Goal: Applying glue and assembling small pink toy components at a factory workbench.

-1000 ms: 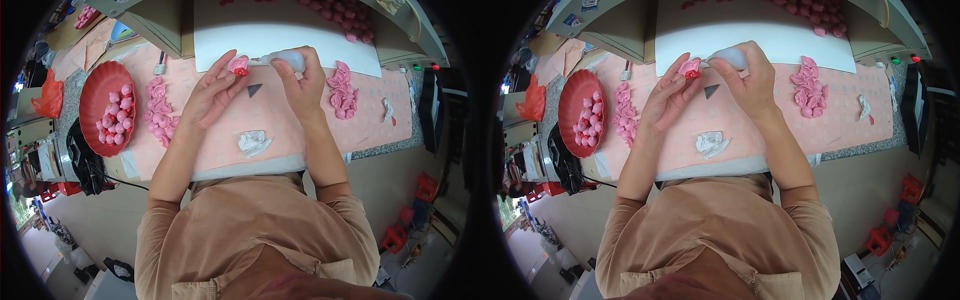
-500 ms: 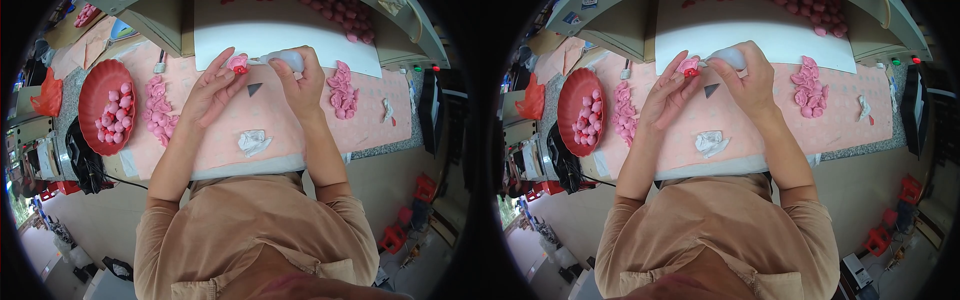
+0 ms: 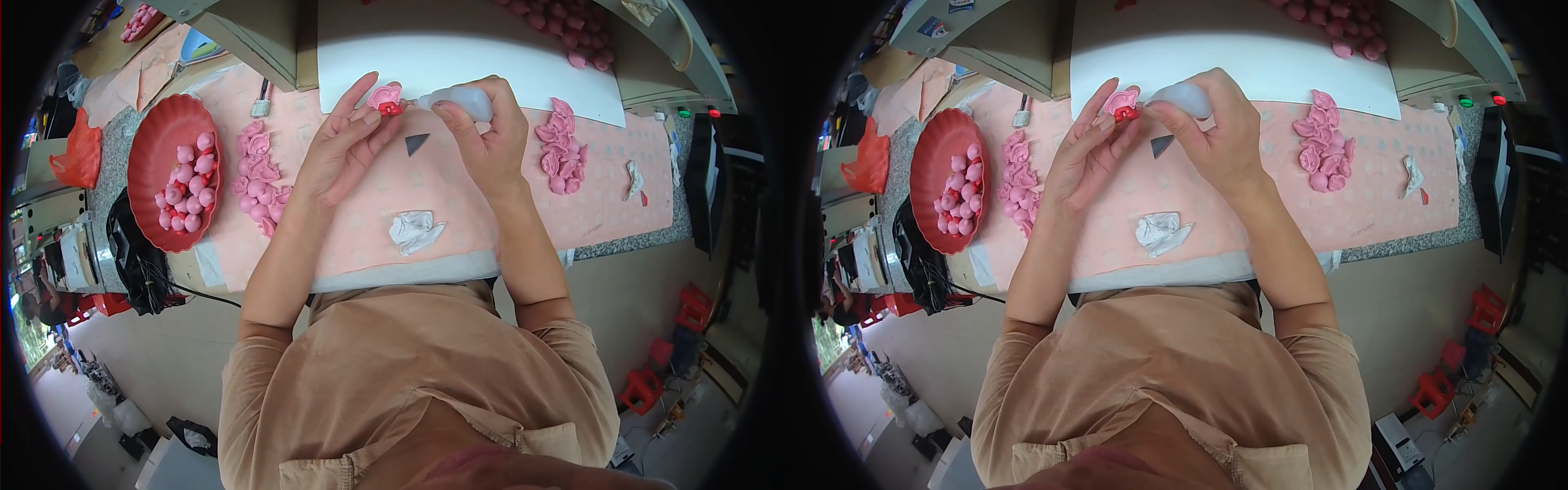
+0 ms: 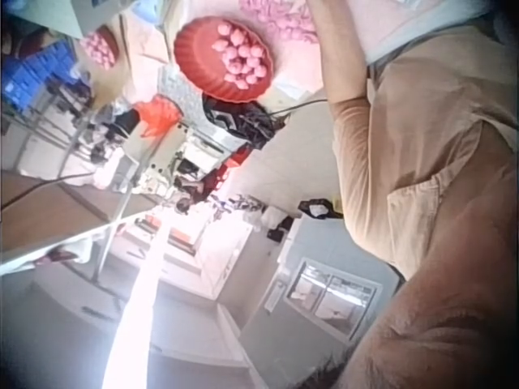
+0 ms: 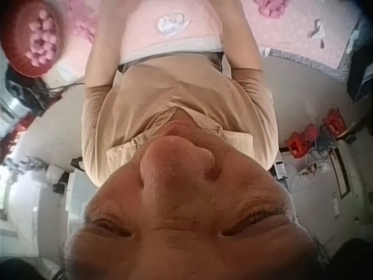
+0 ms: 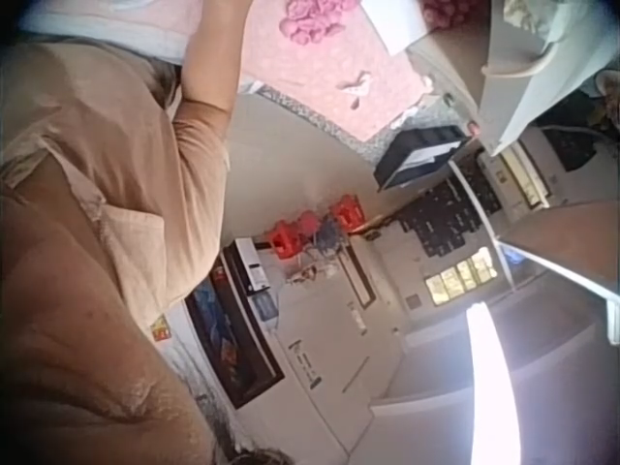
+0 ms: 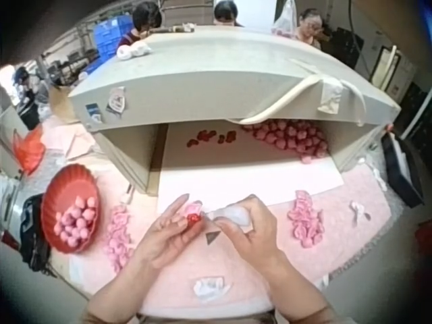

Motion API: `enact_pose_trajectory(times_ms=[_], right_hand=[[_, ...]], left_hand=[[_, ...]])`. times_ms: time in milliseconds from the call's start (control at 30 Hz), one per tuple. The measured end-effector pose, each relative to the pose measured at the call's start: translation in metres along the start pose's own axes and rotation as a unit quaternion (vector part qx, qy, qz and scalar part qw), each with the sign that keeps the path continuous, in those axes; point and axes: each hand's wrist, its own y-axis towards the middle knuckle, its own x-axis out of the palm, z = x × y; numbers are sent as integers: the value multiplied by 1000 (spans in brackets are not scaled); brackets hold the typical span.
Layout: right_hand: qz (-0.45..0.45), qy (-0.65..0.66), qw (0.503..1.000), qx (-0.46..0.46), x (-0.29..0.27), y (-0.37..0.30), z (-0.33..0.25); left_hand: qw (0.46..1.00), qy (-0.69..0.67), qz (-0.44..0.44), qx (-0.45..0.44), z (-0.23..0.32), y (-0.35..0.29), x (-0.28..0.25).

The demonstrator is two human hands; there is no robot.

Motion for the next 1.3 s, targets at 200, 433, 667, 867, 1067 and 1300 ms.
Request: enact_pose_trajectory(times_ms=[200,433,667,867,1067,1300], right_hand=[[-5,2,1000,24,-2,1,-2],[11,31,997,65,-3,3,-4],[0,67,997,40,2,1,-5],[-20,52,998,37,3,-1,-4],[38,223,964,139,-9,1,-3],[55,192,954,223,-82,-3,-4]], left_hand=[[1000,-7,2,-7,-1,1,-2],[1000,2,-9,-11,-2,2,-4],[1000,-6,-11,-19,-3,2,-4],[1000,-6,-5,-19,-3,2,-3],[1000,-6,-21,-16,-3,1,-5],[998,-37,-50,-3,-3,3,-14]])
